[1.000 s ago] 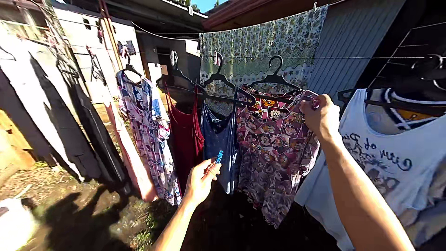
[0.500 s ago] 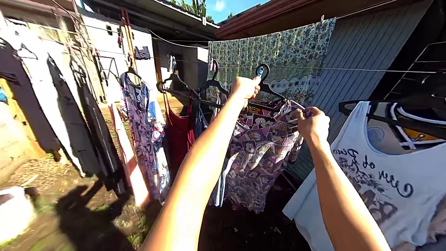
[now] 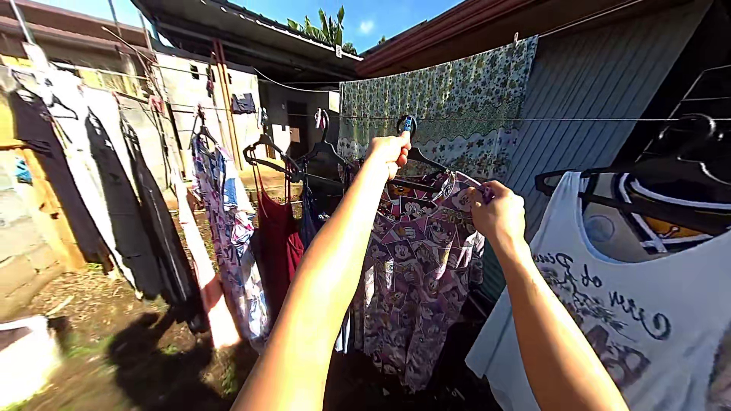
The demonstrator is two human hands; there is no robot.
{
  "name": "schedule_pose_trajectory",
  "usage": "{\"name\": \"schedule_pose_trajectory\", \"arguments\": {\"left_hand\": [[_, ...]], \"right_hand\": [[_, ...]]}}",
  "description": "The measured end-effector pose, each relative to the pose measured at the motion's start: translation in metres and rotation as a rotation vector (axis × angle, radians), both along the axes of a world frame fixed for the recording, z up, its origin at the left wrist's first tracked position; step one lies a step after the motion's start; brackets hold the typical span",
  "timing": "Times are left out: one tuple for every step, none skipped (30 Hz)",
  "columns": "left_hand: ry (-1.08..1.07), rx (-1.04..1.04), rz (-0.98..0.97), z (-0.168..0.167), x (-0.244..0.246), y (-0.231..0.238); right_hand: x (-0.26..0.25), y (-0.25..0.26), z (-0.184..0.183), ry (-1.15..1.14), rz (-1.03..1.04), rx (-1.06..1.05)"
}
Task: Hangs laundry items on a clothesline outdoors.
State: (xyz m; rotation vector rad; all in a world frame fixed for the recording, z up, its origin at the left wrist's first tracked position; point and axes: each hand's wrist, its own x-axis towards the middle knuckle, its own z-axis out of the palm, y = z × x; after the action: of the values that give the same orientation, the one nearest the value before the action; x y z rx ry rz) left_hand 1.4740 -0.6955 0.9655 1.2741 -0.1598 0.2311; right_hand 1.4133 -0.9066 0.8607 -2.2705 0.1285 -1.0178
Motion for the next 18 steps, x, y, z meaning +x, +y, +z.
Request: {"name": "schedule_pose_trajectory", "arguments": {"left_hand": [[0.001, -0.012, 0.002, 0.003, 0.003, -0.002], [0.005, -0.025, 0.003, 0.006, 0.007, -0.003], [0.011, -0.032, 0.003, 0.009, 0.010, -0.004], [0.019, -0.038, 0.000, 0.009, 0.013, -0.003], [0.022, -0.047, -0.013, 0.008, 0.016, -0.002], [0.017, -0.050, -0.033, 0.005, 0.018, 0.001], [0.003, -0.056, -0.054, 0.002, 0.020, 0.004], [-0.020, -0.066, -0.066, -0.001, 0.021, 0.006], [-0.042, -0.087, -0.065, -0.003, 0.022, 0.007], [-0.052, -0.105, -0.059, -0.002, 0.023, 0.008], [-0.045, -0.114, -0.044, 0.001, 0.024, 0.007], [-0.028, -0.110, -0.027, 0.004, 0.024, 0.004], [-0.008, -0.102, -0.006, 0.007, 0.022, 0.001], [0.005, -0.097, 0.010, 0.008, 0.021, -0.003], [0.009, -0.103, 0.014, 0.009, 0.020, -0.005], [0.000, -0.109, 0.002, 0.008, 0.020, -0.005], [-0.019, -0.119, -0.003, 0.004, 0.019, -0.005], [-0.051, -0.112, 0.031, -0.001, 0.015, -0.004]], "right_hand": [[-0.002, 0.001, 0.000, 0.003, 0.010, -0.007], [-0.003, 0.001, 0.001, 0.008, 0.015, -0.018], [-0.004, 0.001, 0.000, 0.011, 0.025, -0.028], [-0.006, 0.002, 0.000, 0.018, 0.031, -0.036], [-0.006, 0.002, -0.001, 0.027, 0.038, -0.040], [-0.006, 0.002, -0.002, 0.037, 0.043, -0.045], [-0.006, 0.002, -0.002, 0.046, 0.048, -0.050], [-0.005, 0.002, -0.003, 0.051, 0.052, -0.054], [-0.005, 0.003, -0.004, 0.055, 0.062, -0.055], [-0.005, 0.003, -0.004, 0.059, 0.071, -0.059], [-0.005, 0.004, -0.004, 0.067, 0.075, -0.066], [-0.006, 0.005, -0.004, 0.082, 0.077, -0.075], [-0.005, 0.006, -0.004, 0.095, 0.080, -0.085], [-0.005, 0.008, -0.004, 0.105, 0.088, -0.093], [-0.004, 0.009, -0.004, 0.110, 0.097, -0.097], [-0.003, 0.009, -0.006, 0.101, 0.111, -0.089], [-0.004, 0.009, -0.010, 0.074, 0.132, -0.066], [-0.006, 0.006, -0.015, 0.023, 0.159, -0.025]]}}
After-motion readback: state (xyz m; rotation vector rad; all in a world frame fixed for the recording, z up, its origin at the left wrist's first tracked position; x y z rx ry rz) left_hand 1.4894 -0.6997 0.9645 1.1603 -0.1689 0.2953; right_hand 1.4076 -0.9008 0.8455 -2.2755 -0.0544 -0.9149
